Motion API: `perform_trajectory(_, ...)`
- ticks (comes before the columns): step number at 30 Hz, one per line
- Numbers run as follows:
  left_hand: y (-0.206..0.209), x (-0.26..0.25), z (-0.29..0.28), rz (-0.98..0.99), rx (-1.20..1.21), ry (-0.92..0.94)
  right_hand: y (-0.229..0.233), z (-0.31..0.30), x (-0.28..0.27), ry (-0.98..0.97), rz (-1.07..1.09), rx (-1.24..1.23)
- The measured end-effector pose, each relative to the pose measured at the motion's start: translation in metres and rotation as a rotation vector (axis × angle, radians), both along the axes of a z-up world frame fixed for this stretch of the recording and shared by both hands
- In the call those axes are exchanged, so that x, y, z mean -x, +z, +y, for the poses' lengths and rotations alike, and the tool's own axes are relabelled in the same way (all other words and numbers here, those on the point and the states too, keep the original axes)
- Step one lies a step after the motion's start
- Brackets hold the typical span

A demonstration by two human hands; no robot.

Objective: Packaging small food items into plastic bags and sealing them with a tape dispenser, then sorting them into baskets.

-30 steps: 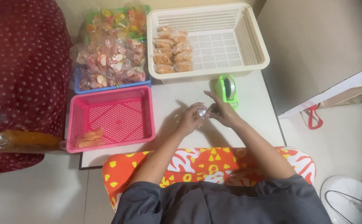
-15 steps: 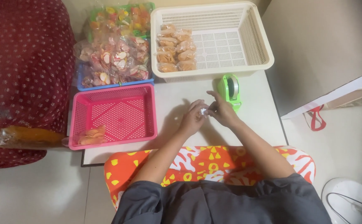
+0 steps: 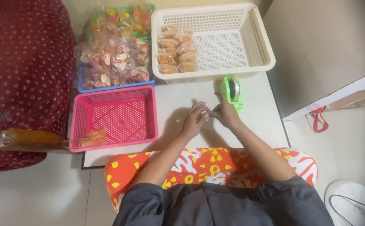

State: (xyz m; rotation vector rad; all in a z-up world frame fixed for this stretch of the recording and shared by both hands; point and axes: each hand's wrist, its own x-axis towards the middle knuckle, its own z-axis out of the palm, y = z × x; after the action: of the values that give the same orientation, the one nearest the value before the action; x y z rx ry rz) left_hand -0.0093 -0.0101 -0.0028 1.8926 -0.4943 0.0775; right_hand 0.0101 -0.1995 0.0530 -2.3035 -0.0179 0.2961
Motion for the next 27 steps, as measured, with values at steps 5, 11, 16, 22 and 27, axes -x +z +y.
perform_trajectory(5, -0.012, -0.005, -0.005, 0.073, 0.142, 0.011, 0.006, 0.001, -0.002, -0.041, 0.005, -0.036)
perform_trajectory(11, -0.022, -0.011, -0.007, 0.21, 0.343, -0.055, -0.02, -0.004, -0.007, -0.098, 0.077, -0.334)
perform_trajectory(16, 0.002, -0.008, -0.003, 0.363, 0.412, -0.063, -0.037, -0.007, -0.01, -0.113, 0.101, -0.491)
perform_trajectory(22, 0.019, -0.008, 0.0, 0.472, 0.481, -0.047, -0.037, -0.002, -0.01, -0.071, 0.101, -0.55)
perform_trajectory(27, 0.025, -0.01, -0.001, 0.546, 0.554, 0.117, -0.012, 0.008, -0.001, -0.02, 0.033, -0.585)
